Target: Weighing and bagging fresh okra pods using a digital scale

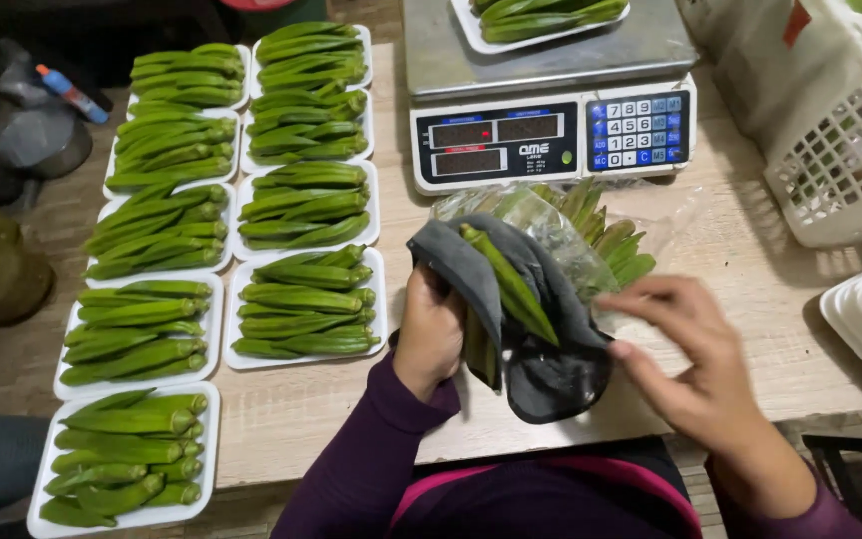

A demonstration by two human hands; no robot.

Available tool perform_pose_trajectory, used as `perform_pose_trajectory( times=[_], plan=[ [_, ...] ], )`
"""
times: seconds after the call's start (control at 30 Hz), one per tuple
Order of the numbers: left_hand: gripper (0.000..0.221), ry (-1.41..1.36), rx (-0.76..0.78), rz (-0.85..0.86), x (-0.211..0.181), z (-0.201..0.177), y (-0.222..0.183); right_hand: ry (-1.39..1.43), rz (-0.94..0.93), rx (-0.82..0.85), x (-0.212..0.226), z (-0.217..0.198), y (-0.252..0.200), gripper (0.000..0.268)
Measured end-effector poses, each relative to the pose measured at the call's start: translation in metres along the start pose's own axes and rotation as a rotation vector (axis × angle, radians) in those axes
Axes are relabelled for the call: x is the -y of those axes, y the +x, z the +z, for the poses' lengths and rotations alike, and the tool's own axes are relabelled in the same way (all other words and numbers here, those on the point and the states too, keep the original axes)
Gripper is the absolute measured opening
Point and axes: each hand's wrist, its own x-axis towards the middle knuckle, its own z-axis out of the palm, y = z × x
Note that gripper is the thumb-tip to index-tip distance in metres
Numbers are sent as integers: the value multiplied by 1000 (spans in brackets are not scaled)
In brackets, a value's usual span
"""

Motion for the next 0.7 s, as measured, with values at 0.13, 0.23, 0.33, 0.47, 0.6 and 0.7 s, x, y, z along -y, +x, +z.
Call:
perform_pose_trajectory(
  times=[0.13, 0.23, 0.33, 0.47, 0.6, 0.7],
  plan=[
    [28, 15, -1, -11, -1, 2, 3, -263, -212, -138, 5, 8, 3, 29],
    [28, 34, 0, -14, -2, 2, 0, -384, -249, -91, 15, 30, 12, 43],
    [28, 53, -7, -23, -2, 2, 2, -411, -239, -132, 19, 43, 15, 31],
    [28, 60, -26, -41, -2, 2, 1, -131, -103, -166, -2, 50, 12, 34],
    [27, 72, -33, -54, -3, 6, 1, -38, -40, -230, 6, 53, 20, 26],
    [27, 80, -33, -66, -2, 10, 1, -75, -52, -271, 4, 59, 19, 22]
  ],
)
